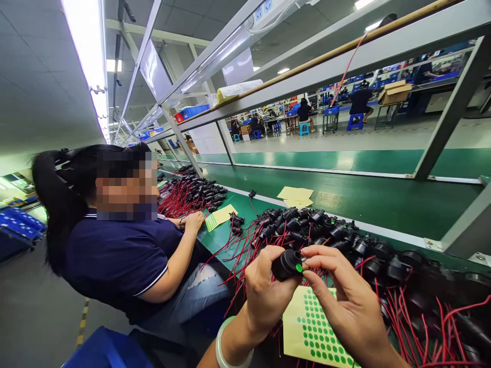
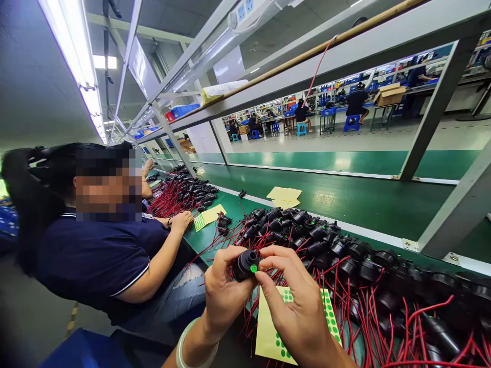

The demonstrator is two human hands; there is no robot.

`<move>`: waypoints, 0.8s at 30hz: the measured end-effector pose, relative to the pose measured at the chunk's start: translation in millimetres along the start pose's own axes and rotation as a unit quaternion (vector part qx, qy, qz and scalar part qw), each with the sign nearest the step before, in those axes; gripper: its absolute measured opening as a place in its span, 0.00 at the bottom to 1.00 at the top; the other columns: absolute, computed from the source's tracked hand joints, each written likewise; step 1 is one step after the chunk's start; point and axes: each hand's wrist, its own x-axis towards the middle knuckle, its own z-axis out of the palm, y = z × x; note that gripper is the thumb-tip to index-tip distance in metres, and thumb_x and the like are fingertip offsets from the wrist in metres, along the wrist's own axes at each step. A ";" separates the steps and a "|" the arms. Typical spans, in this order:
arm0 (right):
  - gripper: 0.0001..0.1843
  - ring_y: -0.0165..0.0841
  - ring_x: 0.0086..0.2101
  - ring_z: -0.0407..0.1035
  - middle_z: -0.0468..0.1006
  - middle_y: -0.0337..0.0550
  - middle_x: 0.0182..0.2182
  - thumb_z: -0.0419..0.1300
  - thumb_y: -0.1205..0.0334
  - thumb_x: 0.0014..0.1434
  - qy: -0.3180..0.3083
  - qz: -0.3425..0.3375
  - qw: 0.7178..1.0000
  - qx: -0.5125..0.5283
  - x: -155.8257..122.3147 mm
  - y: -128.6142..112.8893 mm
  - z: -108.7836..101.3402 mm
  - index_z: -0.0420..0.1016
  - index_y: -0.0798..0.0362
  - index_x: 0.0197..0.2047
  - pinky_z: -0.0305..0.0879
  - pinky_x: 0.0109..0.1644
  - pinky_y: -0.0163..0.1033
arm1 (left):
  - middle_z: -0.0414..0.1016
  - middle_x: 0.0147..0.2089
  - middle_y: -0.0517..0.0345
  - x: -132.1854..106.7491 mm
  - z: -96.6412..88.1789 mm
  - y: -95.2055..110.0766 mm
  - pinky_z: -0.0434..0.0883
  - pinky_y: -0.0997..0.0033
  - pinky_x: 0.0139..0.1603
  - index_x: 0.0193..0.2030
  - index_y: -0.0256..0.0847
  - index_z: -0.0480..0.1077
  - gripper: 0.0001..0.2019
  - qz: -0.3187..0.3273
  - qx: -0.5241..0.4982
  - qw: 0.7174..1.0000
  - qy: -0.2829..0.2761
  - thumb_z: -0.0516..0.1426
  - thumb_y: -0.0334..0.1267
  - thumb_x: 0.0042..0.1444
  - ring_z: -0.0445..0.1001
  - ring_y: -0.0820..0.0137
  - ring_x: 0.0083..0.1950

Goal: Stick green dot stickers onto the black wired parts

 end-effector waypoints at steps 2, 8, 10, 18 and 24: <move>0.04 0.26 0.46 0.68 0.72 0.38 0.43 0.56 0.67 0.63 -0.003 0.012 1.000 -0.006 1.4 -1.5 -3.0 0.69 0.48 0.40 0.63 0.52 0.27 | 0.72 0.31 0.62 -0.4 1.6 0.4 0.71 0.78 0.31 0.40 0.41 0.62 0.12 0.011 0.008 1.000 0.002 0.61 0.33 0.51 0.72 0.75 0.28; 0.03 0.29 0.44 0.70 0.74 0.39 0.43 0.57 0.65 0.62 -0.039 0.034 0.999 -0.015 8.7 -4.8 -10.5 0.69 0.48 0.36 0.67 0.47 0.29 | 0.73 0.31 0.60 -1.7 3.2 0.3 0.72 0.75 0.31 0.41 0.41 0.62 0.11 0.038 0.026 0.999 -0.009 0.60 0.33 0.53 0.74 0.73 0.30; 0.04 0.30 0.44 0.71 0.74 0.40 0.42 0.57 0.65 0.62 -0.048 0.041 0.998 -0.016 9.9 -4.6 -12.1 0.69 0.48 0.35 0.68 0.45 0.30 | 0.73 0.31 0.59 -1.7 2.9 0.7 0.72 0.75 0.31 0.41 0.40 0.62 0.12 0.046 0.040 0.998 -0.008 0.60 0.33 0.53 0.74 0.72 0.30; 0.02 0.31 0.43 0.71 0.74 0.41 0.42 0.58 0.65 0.61 -0.040 0.044 0.998 -0.023 10.9 -3.3 -11.4 0.71 0.48 0.37 0.69 0.45 0.31 | 0.74 0.31 0.57 -0.8 2.6 -0.7 0.74 0.74 0.33 0.41 0.39 0.62 0.12 0.064 0.059 0.996 0.006 0.59 0.29 0.52 0.75 0.71 0.30; 0.04 0.31 0.41 0.72 0.75 0.40 0.40 0.58 0.63 0.61 -0.050 0.054 0.997 -0.008 13.7 -3.0 -12.5 0.71 0.49 0.32 0.69 0.45 0.32 | 0.74 0.32 0.57 -4.4 1.8 -4.2 0.74 0.73 0.33 0.42 0.40 0.62 0.13 0.063 0.065 0.996 -0.008 0.60 0.29 0.51 0.75 0.71 0.31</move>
